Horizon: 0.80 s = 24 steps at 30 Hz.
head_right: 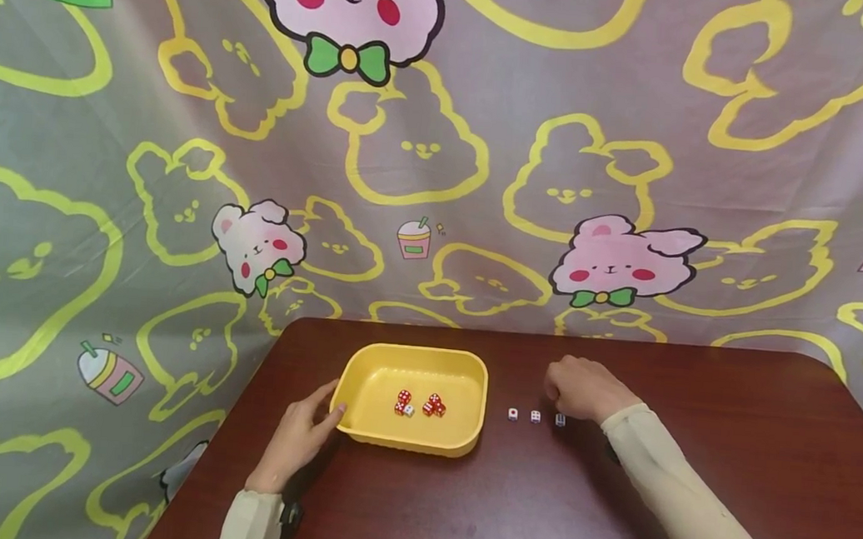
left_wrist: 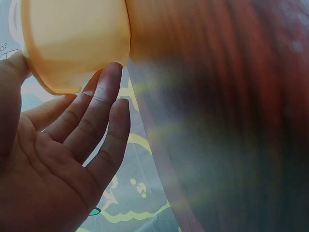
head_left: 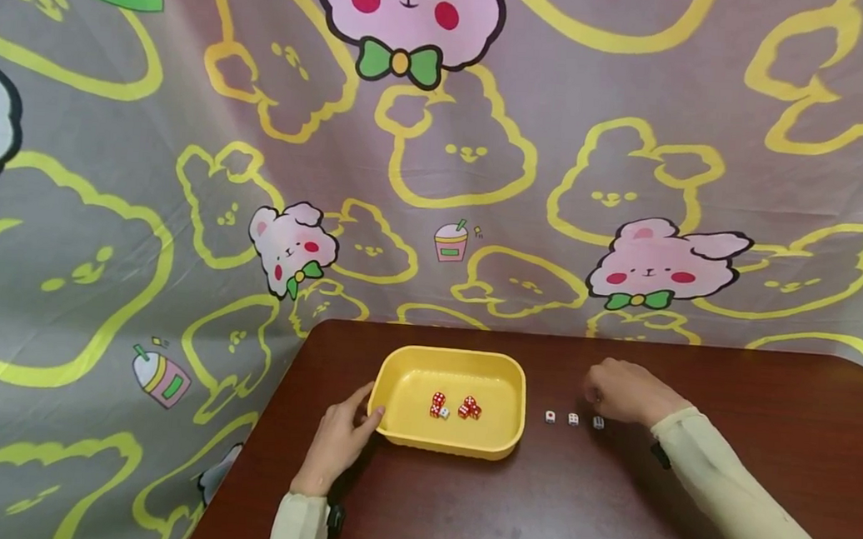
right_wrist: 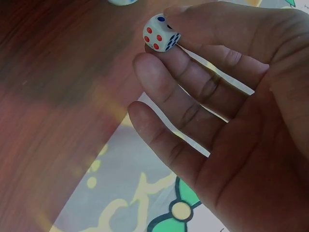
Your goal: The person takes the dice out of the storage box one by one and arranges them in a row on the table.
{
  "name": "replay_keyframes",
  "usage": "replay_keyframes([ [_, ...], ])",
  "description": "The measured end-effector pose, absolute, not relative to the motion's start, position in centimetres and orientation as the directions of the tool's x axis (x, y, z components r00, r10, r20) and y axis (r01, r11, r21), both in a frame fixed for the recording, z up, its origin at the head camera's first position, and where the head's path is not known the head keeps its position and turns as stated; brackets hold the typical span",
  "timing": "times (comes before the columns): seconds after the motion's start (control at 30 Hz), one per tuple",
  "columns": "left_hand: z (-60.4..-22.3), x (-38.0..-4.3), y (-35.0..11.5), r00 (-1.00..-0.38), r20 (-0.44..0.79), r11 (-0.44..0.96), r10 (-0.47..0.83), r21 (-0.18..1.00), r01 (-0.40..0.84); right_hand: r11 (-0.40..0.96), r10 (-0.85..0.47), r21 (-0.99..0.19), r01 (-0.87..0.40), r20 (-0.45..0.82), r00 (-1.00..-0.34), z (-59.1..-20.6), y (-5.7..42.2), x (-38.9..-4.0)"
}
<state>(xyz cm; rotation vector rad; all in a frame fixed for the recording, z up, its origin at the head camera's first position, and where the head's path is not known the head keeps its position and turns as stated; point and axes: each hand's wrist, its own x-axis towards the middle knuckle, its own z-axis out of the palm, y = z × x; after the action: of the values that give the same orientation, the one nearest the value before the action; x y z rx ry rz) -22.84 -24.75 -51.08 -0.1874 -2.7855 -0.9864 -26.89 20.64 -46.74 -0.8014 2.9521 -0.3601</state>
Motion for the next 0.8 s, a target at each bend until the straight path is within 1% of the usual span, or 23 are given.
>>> replay_keyframes([
  [0.4, -50.9, -23.0, -24.8, -0.974, 0.216, 0.771, 0.072, 0.608, 0.191, 0.87, -0.452, -0.247, -0.427, -0.052, -0.89, -47.5, 22.2, -26.0],
  [0.63, -50.7, -22.9, -24.7, -0.977, 0.203, 0.769, 0.066, 0.613, 0.179, 0.871, -0.447, -0.253, -0.42, -0.058, -0.892, -47.8, 23.0, -25.6],
  [0.8, -50.7, -22.8, -24.7, -0.979, 0.192, 0.769, 0.069, 0.615, 0.175, 0.879, -0.435, -0.258, -0.402, -0.087, -0.896, -47.9, 23.5, -25.2],
])
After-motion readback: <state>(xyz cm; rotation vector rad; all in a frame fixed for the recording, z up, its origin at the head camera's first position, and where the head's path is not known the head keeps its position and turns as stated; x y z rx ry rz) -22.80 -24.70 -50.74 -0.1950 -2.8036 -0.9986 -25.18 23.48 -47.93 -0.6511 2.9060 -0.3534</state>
